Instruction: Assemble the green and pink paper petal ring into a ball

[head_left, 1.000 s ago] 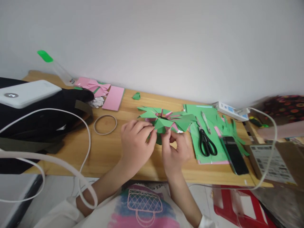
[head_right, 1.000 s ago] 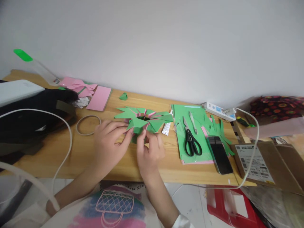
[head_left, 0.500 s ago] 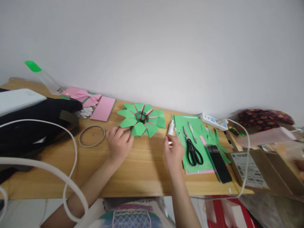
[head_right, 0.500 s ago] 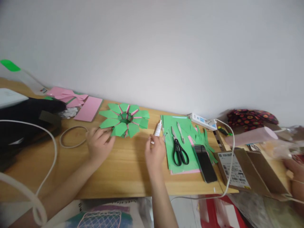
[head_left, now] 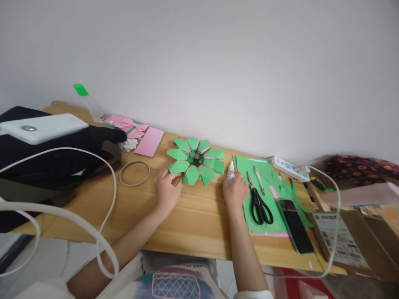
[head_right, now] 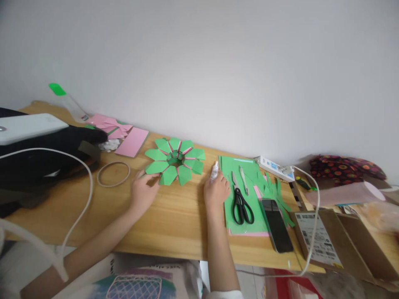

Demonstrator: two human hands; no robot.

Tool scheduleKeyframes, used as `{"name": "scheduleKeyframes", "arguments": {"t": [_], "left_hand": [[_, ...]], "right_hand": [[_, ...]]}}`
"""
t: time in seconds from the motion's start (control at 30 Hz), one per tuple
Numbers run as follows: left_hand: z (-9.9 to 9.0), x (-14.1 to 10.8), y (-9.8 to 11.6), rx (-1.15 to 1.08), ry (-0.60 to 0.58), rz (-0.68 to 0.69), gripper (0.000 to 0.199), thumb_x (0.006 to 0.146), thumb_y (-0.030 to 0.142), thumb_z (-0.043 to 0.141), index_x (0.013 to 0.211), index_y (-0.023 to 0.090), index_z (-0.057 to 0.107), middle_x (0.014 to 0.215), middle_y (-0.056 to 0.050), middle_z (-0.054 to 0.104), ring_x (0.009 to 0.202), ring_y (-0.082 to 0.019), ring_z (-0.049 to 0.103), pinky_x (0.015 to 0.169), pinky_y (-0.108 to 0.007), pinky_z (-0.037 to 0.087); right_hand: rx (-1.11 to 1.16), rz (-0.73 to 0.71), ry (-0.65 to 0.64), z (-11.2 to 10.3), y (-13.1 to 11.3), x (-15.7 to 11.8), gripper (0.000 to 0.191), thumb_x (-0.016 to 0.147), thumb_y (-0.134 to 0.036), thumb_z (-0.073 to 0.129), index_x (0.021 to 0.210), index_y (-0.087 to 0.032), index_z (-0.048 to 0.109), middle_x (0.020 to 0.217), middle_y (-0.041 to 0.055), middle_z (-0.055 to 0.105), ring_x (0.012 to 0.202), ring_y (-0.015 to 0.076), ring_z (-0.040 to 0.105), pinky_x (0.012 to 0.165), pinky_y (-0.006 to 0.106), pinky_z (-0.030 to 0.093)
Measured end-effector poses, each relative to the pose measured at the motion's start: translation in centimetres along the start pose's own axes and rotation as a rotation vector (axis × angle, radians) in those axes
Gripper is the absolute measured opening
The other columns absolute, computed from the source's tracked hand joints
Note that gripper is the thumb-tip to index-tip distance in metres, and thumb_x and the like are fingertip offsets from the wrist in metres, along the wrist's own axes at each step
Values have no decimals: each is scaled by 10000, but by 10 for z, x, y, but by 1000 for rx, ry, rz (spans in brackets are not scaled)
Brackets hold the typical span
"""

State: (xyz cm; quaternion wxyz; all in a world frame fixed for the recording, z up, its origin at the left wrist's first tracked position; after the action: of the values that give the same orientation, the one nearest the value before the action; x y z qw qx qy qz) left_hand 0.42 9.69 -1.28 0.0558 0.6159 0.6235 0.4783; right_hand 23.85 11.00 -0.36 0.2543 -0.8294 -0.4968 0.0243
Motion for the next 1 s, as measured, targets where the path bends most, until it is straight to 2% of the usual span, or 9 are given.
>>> {"name": "scheduleKeyframes", "arguments": {"t": [0.13, 0.23, 0.33, 0.47, 0.63, 0.73, 0.83, 0.9, 1.0], "left_hand": [[3, 0, -6, -42, -12, -77, 157, 782, 143, 586, 714, 197, 718, 748, -51, 667, 728, -215, 628, 692, -346, 455], [5, 1, -10, -76, -32, -132, 138, 763, 144, 594, 726, 183, 721, 740, -47, 653, 690, -203, 614, 703, -344, 448], [5, 3, -12, -122, -80, -169, 148, 765, 157, 591, 769, 186, 736, 778, -59, 658, 752, -222, 629, 722, -347, 463], [1, 4, -14, -203, -171, -204, 164, 774, 178, 587, 821, 182, 744, 900, -86, 674, 838, -239, 643, 784, -369, 497], [-12, -6, -15, -329, -312, -246, 312, 715, 216, 658, 1019, 167, 712, 1063, -93, 659, 858, -214, 651, 868, -381, 522], [-27, -18, -4, -417, -450, -266, 359, 767, 331, 641, 1069, 142, 683, 1043, -106, 680, 845, -211, 667, 824, -369, 543], [-44, -29, 20, -530, -649, -248, 391, 884, 448, 484, 986, 139, 701, 874, -86, 720, 739, -187, 671, 710, -318, 551], [-56, -33, 39, -584, -768, -220, 402, 880, 477, 486, 869, 152, 722, 720, -52, 703, 652, -168, 645, 642, -281, 528], [-70, -35, 58, -632, -850, -192, 274, 799, 416, 603, 803, 169, 722, 736, -31, 710, 660, -152, 624, 637, -254, 500]], "right_hand": [[138, 43, -33, -1, 6, 0, 454, 735, -228, 587, 1172, -107, 588, 991, 175, 682, 869, 285, 620, 673, 334, 382], [295, 92, -50, -6, 15, -8, 496, 683, -302, 625, 1142, -115, 589, 848, 97, 664, 741, 252, 604, 628, 323, 393], [505, 133, -79, -16, 25, -30, 539, 673, -404, 625, 1135, -131, 577, 760, 35, 607, 632, 204, 560, 579, 315, 413], [816, 147, -186, -36, 32, -69, 533, 690, -499, 632, 1124, -195, 574, 795, 13, 604, 563, 140, 522, 509, 286, 429], [1050, 132, -350, -64, 37, -111, 419, 585, -427, 794, 929, -220, 673, 823, 26, 669, 535, 106, 506, 483, 264, 431], [1103, 130, -402, -75, 39, -129, 358, 543, -338, 861, 847, -215, 720, 774, 23, 689, 556, 110, 516, 496, 250, 420], [1127, 143, -418, -81, 38, -139, 297, 543, -272, 886, 797, -213, 743, 762, 17, 701, 608, 118, 543, 536, 240, 428], [1146, 157, -418, -84, 37, -143, 277, 553, -249, 889, 790, -213, 750, 755, 11, 702, 619, 118, 546, 549, 236, 429], [1196, 180, -403, -89, 37, -147, 292, 545, -220, 898, 798, -214, 753, 766, 4, 705, 619, 110, 540, 566, 236, 432]]}}
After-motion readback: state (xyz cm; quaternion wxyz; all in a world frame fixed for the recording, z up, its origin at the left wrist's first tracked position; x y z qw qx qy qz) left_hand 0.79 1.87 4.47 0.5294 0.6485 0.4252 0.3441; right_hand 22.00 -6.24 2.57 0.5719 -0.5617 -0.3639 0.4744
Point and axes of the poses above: each hand's wrist, its own x-axis towards the middle knuckle, its own z-axis out of the palm, y = z × x, the point moved 4 cm from there along x, towards the middle knuckle
